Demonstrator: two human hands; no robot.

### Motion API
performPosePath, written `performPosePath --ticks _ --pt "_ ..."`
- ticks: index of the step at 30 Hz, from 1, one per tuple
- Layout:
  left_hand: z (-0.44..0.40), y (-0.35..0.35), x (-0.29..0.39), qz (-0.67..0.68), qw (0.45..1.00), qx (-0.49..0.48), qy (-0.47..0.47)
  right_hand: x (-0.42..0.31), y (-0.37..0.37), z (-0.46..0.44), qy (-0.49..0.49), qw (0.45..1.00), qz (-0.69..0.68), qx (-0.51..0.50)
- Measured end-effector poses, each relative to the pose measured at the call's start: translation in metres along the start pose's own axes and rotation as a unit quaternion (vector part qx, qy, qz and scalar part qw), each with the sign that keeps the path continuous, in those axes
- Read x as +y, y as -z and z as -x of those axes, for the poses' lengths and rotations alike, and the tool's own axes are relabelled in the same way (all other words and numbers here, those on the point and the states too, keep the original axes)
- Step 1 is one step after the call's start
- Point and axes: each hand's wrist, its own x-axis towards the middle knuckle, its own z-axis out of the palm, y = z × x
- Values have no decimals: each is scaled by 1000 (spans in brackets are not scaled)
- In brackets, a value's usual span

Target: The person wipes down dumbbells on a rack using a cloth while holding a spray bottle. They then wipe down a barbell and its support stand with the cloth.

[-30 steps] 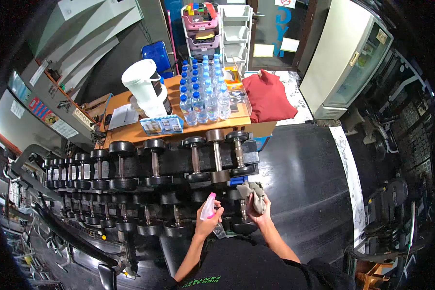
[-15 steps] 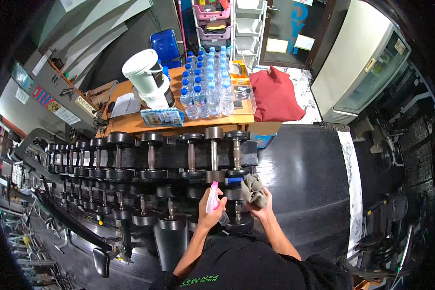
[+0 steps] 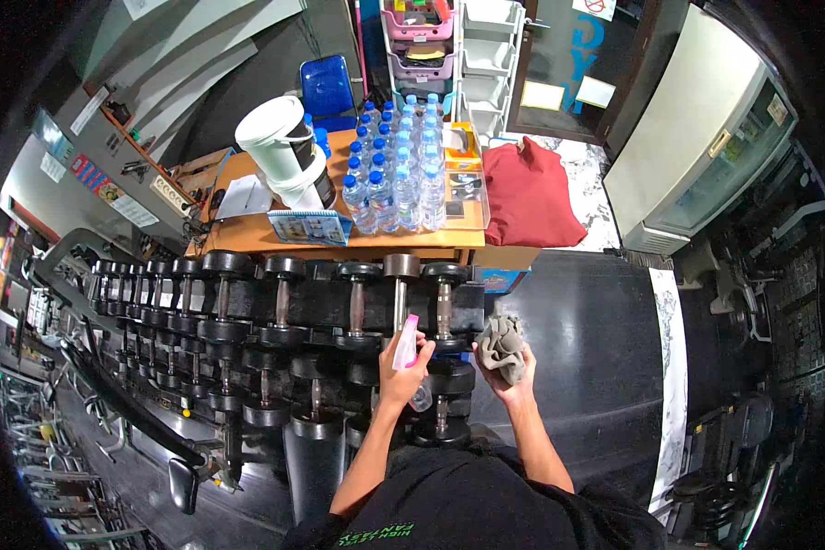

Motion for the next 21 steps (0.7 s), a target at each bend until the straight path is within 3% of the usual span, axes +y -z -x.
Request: performPosePath --ticks 15,21 --pt "-84 -33 -20 -86 992 -73 52 -38 13 -36 8 997 -12 78" --pt "-109 -41 -35 -155 979 -81 104 -46 19 -57 -6 998 23 58"
